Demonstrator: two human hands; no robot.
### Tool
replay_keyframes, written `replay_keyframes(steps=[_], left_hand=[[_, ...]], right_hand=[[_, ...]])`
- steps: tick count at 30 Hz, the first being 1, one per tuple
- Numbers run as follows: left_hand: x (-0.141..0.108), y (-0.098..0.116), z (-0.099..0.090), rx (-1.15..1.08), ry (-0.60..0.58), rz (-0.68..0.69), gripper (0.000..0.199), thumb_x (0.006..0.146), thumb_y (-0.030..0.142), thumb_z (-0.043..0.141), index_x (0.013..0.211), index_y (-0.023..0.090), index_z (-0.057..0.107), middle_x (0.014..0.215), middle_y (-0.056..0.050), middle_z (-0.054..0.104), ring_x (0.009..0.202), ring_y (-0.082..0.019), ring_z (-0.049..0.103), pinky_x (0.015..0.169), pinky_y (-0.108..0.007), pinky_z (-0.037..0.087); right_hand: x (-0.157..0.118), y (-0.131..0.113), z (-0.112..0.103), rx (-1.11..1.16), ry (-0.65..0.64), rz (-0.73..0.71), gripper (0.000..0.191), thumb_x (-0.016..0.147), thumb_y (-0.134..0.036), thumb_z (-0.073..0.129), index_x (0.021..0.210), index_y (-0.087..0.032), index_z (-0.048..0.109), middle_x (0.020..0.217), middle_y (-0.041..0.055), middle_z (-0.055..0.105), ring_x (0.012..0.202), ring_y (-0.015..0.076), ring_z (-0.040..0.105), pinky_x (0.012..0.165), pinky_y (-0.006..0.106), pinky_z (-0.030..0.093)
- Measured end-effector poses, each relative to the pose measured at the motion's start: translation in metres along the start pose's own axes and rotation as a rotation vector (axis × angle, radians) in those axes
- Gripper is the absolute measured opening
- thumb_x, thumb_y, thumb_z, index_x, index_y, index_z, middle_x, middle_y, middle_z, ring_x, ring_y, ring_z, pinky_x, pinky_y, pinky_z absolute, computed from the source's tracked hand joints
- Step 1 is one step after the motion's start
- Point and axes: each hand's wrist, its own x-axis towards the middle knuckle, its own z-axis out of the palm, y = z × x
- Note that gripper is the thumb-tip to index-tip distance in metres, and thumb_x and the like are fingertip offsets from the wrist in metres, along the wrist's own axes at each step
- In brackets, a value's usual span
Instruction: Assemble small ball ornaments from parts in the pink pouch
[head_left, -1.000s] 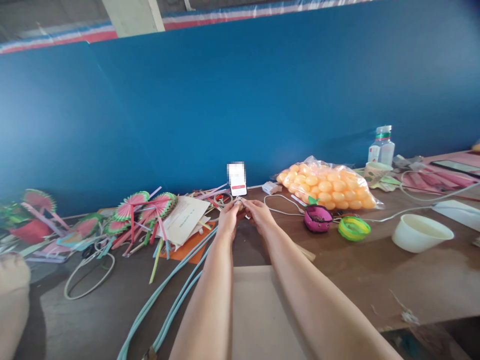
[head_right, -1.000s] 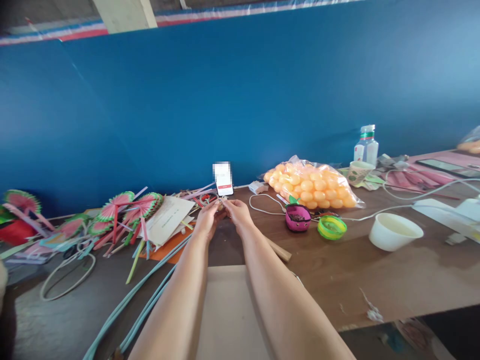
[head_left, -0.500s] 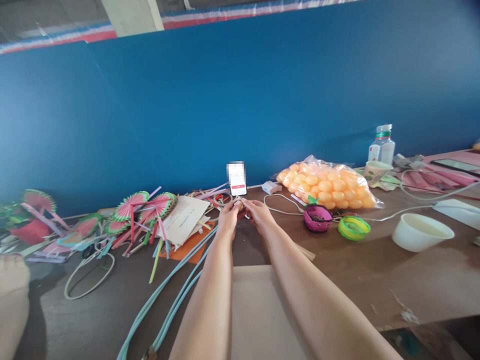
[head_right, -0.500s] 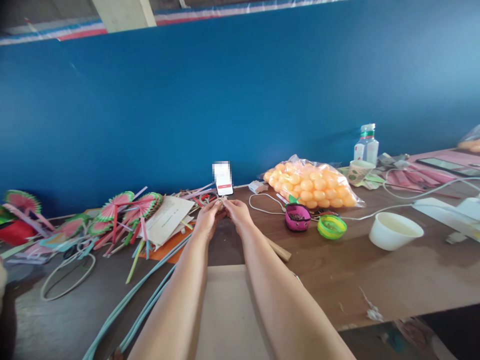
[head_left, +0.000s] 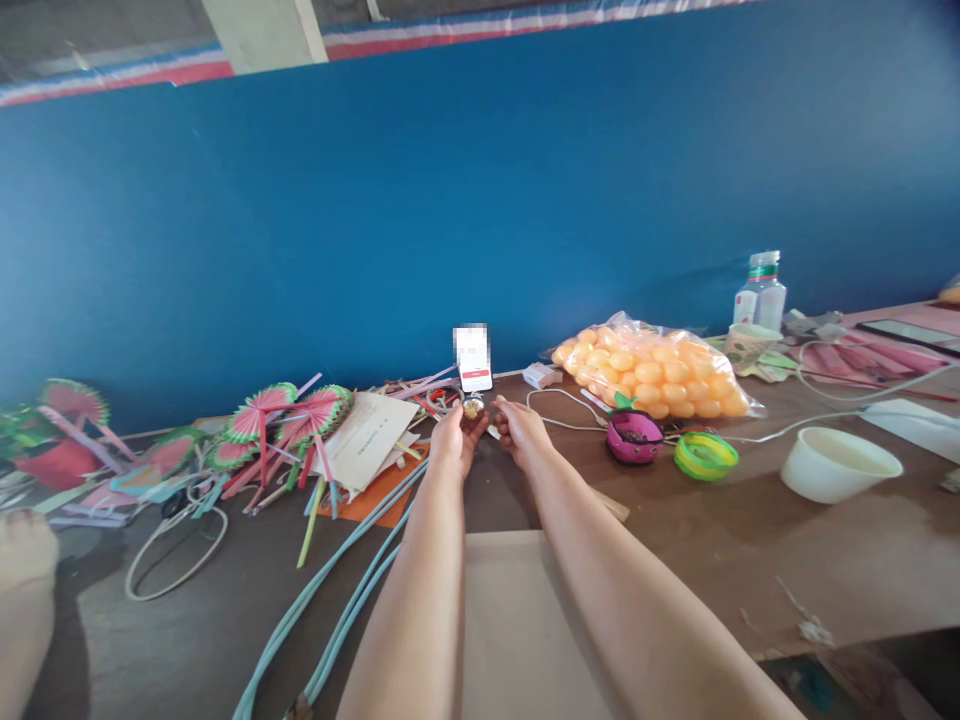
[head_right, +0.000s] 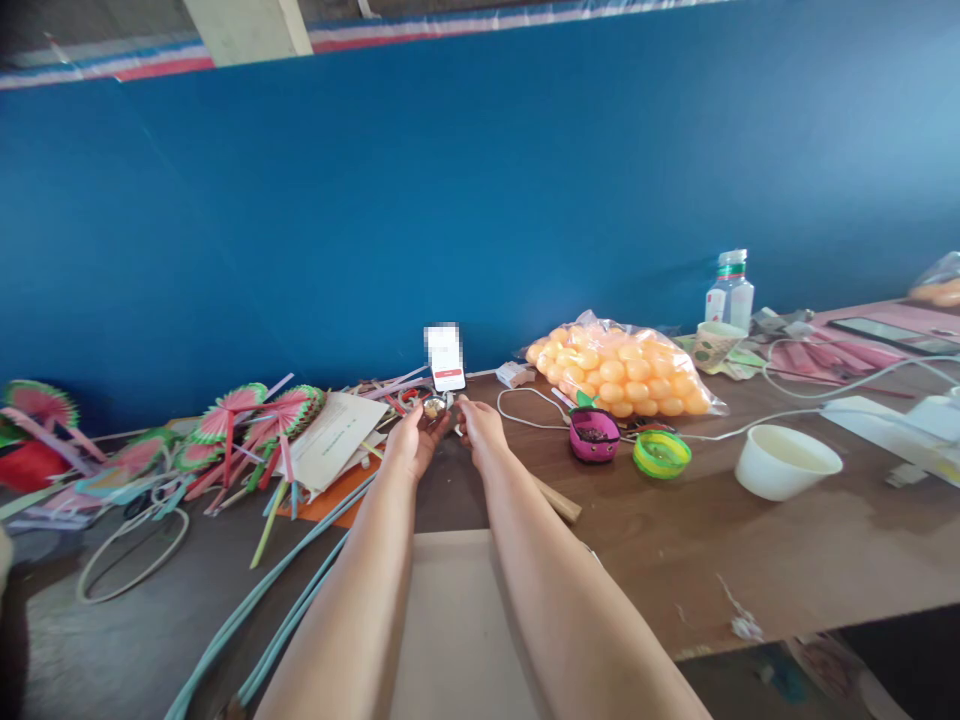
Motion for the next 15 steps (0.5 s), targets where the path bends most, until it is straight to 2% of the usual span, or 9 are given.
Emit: replay_keyframes(steps=[6,10,15], left_hand=[[-0.0009,0.0006,0.0006,-0.018,0.008,-0.024,0.012,0.086,0.021,0.06,0.091,0.011,0.064,0.082,-0.01,0.068,0.078,-0.018,0.067,0.073,-0.031,0.058],[-0.002,0.0006,0.0005,-0.004,-0.002,-0.022,0.014,0.087,0.022,0.059,0.088,0.009,0.064,0.08,-0.011,0.068,0.073,-0.016,0.066,0.071,-0.028,0.058],[-0.0033,0.0009,0.0004,0.004,-0.005,0.001,0.012,0.083,0.021,0.065,0.089,0.011,0.065,0.082,-0.009,0.068,0.077,-0.017,0.067,0.073,-0.03,0.058]], right_hand=[[0.0013,0.0036,0.0009,-0.037,-0.02,-0.03,0.013,0.074,-0.021,0.066,0.07,-0.016,0.055,0.055,-0.0045,0.046,0.042,0.0047,0.034,0.035,0.016,0.019],[-0.0001,0.0035,0.0016,-0.051,-0.026,-0.037,0.015,0.075,-0.022,0.065,0.069,-0.016,0.054,0.055,-0.0043,0.046,0.042,0.0044,0.034,0.035,0.016,0.019],[0.0007,0.0044,0.0017,-0.057,-0.036,-0.051,0.018,0.074,-0.025,0.069,0.068,-0.016,0.054,0.053,-0.0045,0.045,0.041,0.0047,0.033,0.036,0.016,0.019]])
